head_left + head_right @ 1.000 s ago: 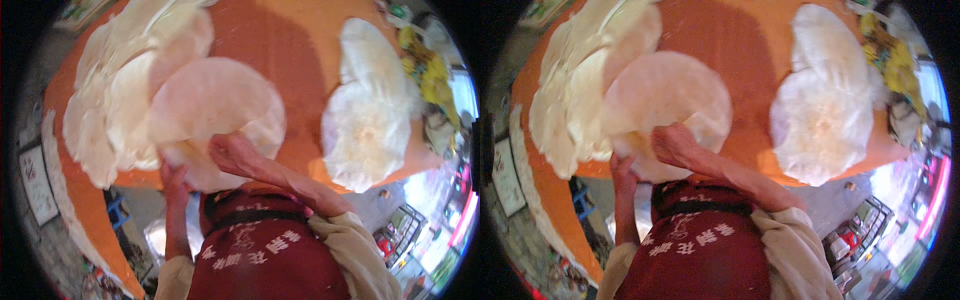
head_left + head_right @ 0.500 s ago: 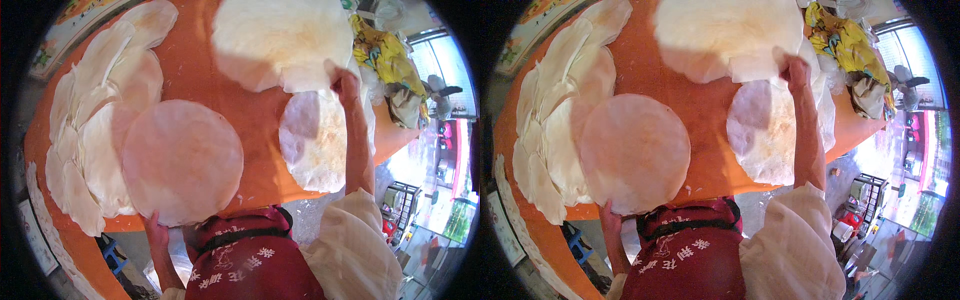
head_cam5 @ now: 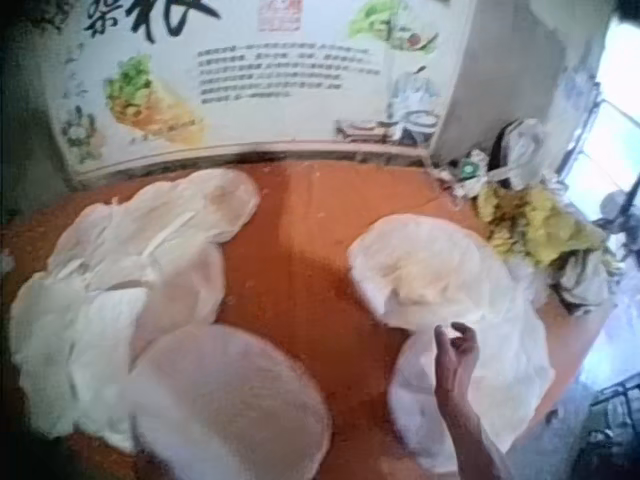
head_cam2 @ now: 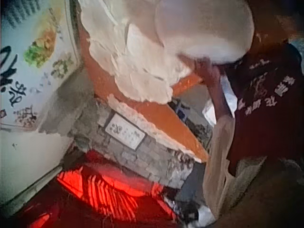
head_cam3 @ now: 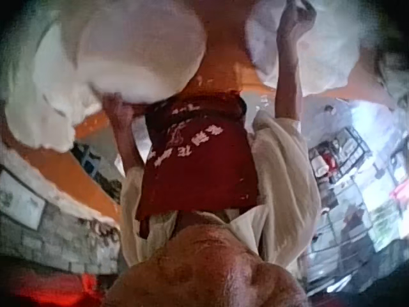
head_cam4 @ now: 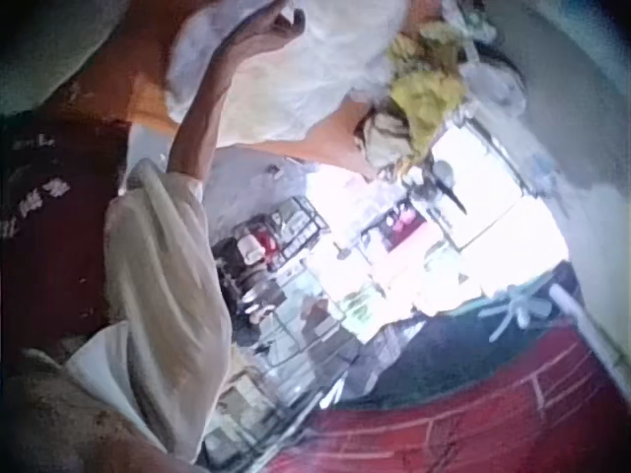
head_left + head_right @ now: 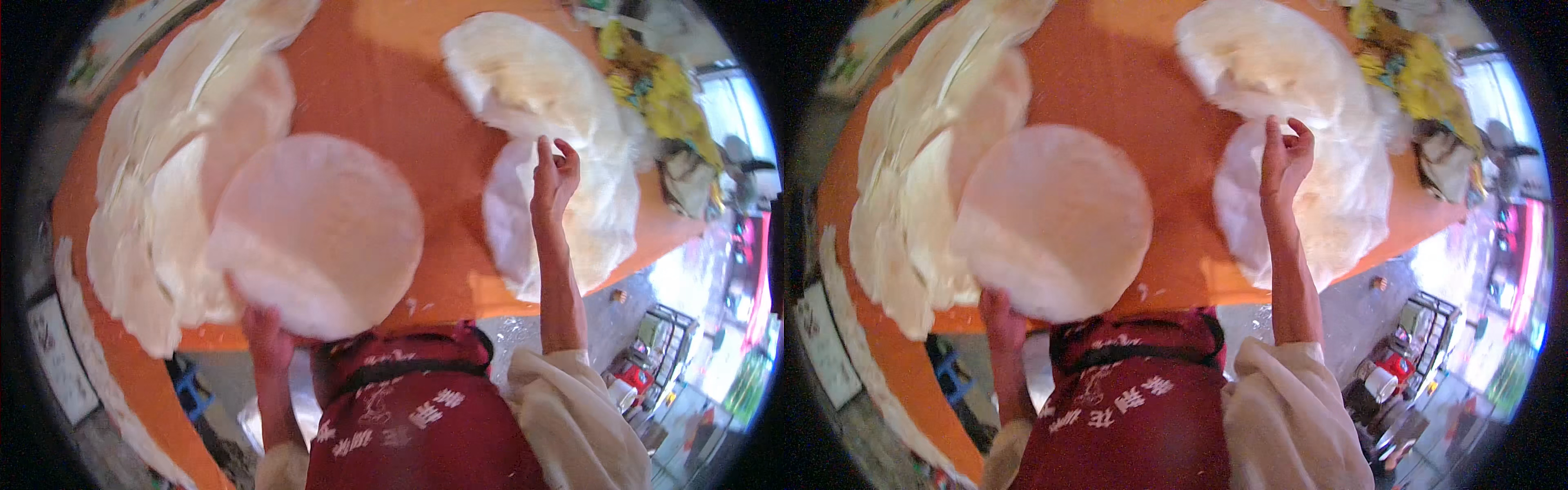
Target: The person places a stack of thin sheets onto the table, then separates the sheets one by one by hand and spreads them across the table.
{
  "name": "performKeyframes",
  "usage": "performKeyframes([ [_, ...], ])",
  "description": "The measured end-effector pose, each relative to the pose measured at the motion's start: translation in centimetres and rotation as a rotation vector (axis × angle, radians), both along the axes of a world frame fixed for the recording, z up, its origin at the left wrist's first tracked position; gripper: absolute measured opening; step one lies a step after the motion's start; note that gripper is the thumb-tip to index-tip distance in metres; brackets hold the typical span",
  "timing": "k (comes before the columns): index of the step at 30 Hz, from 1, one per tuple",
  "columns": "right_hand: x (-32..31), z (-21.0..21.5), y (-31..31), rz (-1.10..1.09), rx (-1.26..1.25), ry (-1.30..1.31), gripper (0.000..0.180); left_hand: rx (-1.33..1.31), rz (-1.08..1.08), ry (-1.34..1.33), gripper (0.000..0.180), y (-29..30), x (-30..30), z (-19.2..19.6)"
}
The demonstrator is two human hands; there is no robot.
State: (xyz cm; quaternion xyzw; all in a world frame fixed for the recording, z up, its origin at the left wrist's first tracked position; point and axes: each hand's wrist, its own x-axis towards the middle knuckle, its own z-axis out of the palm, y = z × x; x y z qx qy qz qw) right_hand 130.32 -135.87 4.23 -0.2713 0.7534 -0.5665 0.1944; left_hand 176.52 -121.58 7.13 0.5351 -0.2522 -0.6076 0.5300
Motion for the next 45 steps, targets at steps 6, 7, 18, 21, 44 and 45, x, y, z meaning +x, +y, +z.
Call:
performKeyframes([
  [6, 21.7, 4.7, 5.8, 1.31, 0.188, -0.203, 0.054, -0.015, -0.118, 0.003, 0.045, -2.9, -3.5, -0.9],
  [7, 23.6, 5.3, 6.2, 1.355, 0.231, -0.239, 0.057, 0.007, -0.086, 0.044, 0.043, -2.9, -3.7, -0.8],
  [18, 22.5, 4.7, 1.4, 1.296, 0.218, -0.148, 0.025, 0.07, 0.157, -0.026, 0.028, -1.4, -0.1, -0.5],
  [21, 16.0, 8.7, -2.2, 0.98, 0.336, -0.507, 0.023, -0.006, 0.161, 0.119, 0.026, -0.7, 3.4, -1.0],
  [44, 20.5, 9.3, 4.7, 1.222, -0.111, -0.002, 0.035, -0.174, -0.245, 0.132, 0.046, -8.4, -8.1, 3.6],
  [45, 20.4, 9.1, 3.9, 1.159, -0.031, -0.045, 0.035, -0.177, -0.256, 0.133, 0.046, -9.3, -8.8, 4.5],
])
